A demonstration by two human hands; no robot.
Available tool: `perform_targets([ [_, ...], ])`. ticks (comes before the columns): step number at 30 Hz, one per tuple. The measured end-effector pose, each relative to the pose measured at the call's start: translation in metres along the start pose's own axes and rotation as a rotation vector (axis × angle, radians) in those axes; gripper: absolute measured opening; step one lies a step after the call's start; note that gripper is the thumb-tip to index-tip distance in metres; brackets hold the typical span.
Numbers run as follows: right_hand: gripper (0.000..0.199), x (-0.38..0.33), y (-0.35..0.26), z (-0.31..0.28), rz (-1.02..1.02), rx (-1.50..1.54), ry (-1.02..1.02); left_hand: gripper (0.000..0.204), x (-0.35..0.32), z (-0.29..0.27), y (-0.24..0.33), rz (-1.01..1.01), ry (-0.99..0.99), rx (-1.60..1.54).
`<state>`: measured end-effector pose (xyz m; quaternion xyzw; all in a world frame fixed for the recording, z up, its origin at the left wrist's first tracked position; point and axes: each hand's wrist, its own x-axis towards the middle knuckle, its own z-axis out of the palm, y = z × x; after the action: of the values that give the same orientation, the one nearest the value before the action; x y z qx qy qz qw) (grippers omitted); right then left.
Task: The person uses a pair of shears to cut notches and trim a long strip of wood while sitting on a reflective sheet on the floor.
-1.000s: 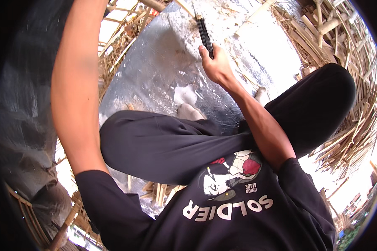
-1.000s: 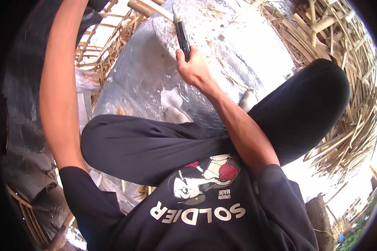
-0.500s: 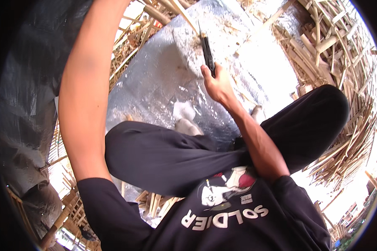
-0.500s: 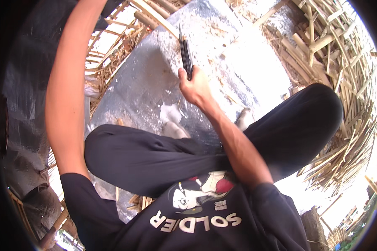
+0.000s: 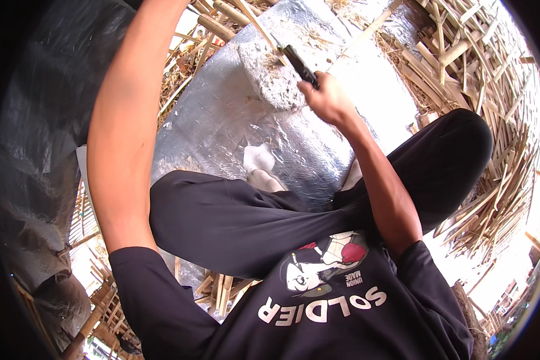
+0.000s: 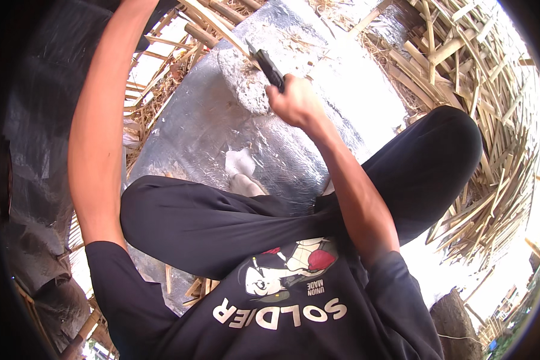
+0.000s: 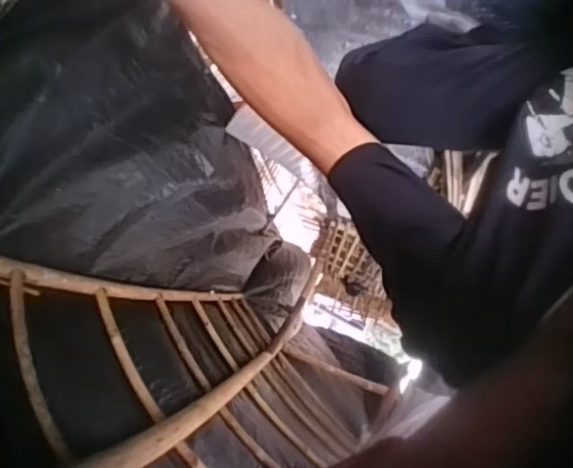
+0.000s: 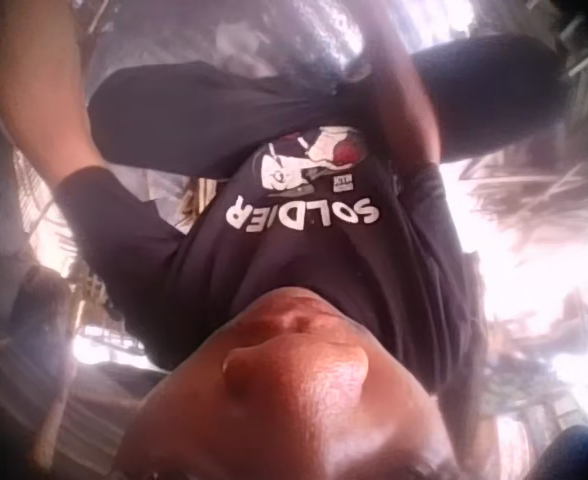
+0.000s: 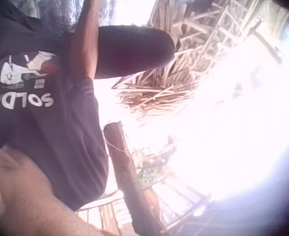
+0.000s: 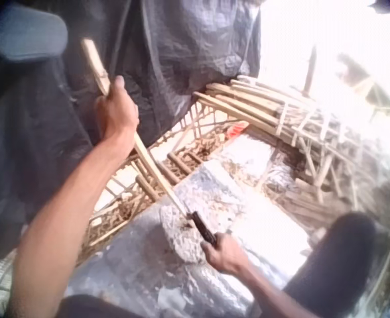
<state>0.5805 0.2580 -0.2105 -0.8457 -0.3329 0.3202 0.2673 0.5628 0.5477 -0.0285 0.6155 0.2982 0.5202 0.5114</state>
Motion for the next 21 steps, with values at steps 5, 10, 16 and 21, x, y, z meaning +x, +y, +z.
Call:
perform_targets([
  [5, 0.036, -0.027, -0.047, -0.014, -0.293, 0.855, 0.343, 0.064, -0.009, -0.005, 0.007, 0.207, 0.277, 0.279],
  [10, 0.04, -0.013, -0.005, 0.052, 0.064, 0.373, 0.126, 0.064, -0.033, 0.004, 0.036, 0.056, 0.268, 0.152],
  [16, 0.049, -0.014, 0.008, 0.07, 0.092, 0.346, 0.09, 0.052, -0.026, -0.002, 0.024, 0.101, 0.225, 0.057],
  [21, 0.05, -0.035, -0.028, 0.02, 0.125, 0.622, 0.14, 0.045, -0.019, -0.013, 0.017, 0.105, 0.167, -0.089],
])
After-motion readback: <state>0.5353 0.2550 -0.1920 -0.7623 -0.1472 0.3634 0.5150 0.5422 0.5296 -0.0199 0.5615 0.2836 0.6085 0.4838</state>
